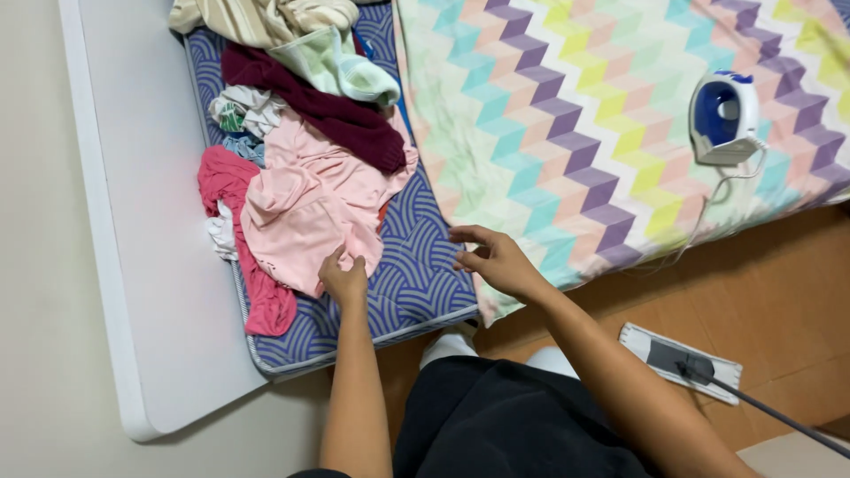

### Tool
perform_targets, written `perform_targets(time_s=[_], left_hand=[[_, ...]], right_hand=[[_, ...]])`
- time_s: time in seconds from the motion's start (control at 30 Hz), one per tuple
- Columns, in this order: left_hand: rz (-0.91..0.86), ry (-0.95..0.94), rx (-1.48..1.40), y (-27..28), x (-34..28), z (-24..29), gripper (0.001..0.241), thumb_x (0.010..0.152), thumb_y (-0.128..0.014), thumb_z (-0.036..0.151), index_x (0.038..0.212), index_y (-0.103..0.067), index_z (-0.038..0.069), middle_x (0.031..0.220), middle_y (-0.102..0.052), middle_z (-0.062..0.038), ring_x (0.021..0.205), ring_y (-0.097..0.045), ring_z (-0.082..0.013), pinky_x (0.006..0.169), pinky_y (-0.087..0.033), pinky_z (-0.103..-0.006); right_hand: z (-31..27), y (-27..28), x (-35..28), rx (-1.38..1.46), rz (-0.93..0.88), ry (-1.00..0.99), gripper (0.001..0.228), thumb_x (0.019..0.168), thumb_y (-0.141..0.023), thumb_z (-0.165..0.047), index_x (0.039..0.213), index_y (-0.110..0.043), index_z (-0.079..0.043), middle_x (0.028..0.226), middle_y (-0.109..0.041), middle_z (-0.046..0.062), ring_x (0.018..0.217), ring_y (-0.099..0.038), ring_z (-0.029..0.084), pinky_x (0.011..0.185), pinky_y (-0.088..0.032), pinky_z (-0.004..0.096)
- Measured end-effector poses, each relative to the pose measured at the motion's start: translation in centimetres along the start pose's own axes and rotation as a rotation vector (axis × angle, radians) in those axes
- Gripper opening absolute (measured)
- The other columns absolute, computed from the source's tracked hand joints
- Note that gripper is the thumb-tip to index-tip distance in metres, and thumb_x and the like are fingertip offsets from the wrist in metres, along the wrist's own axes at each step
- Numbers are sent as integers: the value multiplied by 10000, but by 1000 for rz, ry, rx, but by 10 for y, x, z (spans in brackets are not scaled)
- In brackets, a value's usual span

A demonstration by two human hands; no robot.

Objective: The person irons a blue polo shirt and a pink t-shirt on a bed, then folds each item neatly. After folding, the person places the clothes into a wooden closet shelf.

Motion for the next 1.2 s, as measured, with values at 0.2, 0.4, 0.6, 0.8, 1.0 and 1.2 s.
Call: perform_targets(time_s=[0.2,0.4,0.6,0.8,1.0,1.2], left_hand=[[-189,-48,431,-28,60,-65,415,780,-832,389,1179,-801,279,1187,-752,-48,1562,-129,-416,1298,-159,-541],[-98,-69,422,-9,48,-56,394,739,-824,335,1056,-800,103,1273,-704,-66,1259,-541,-341,1126,-384,-522],[-32,-185,-54,-38,7,86,187,872,-746,123,1024,-809,33,968,-795,-155,863,-782,-222,793,-608,-345],[-802,-618,-388,-127,-125,306,184,902,-784,63,1074,-801,-1,1003,-814,-102,923,-738,-127,831,-591,-292],[-197,-1037,-318,-156,-147,383,691,744,-733,1,1419,-591,32,1292,-641,-249,1171,-639,-384,1020,-526,-417],[-575,-489,208,-311,-118,282,671,709,-850,180,1325,-629,32,1215,-623,-238,1107,-646,-376,948,-535,-434]], right_hand=[[6,-44,50,-14,-57,2,436,939,-621,-87,1368,-590,-17,1266,-708,98,913,-752,146,817,-597,289],[32,-40,66,-113,-115,-77,365,944,-649,-104,1293,-661,4,1121,-761,98,826,-730,141,770,-585,298],[55,-13,81,-167,-115,-109,426,893,-703,-117,1306,-657,-25,1105,-756,93,844,-725,155,749,-589,319],[57,98,94,-293,183,184,468,815,-746,-102,1267,-652,-26,1107,-722,104,897,-699,191,764,-579,338],[-11,267,52,608,110,360,123,1013,-593,22,992,-694,-44,865,-634,78,762,-606,213,835,-555,391],[-84,383,-7,539,30,500,133,1048,-577,-5,953,-665,-34,779,-566,51,748,-570,167,863,-558,376]])
Point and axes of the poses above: each hand's wrist, its own x-axis towards the middle knuckle, its own y-axis out of the back of the hand, z = x × y, the point moved 8 cm from there along x, towards the middle knuckle
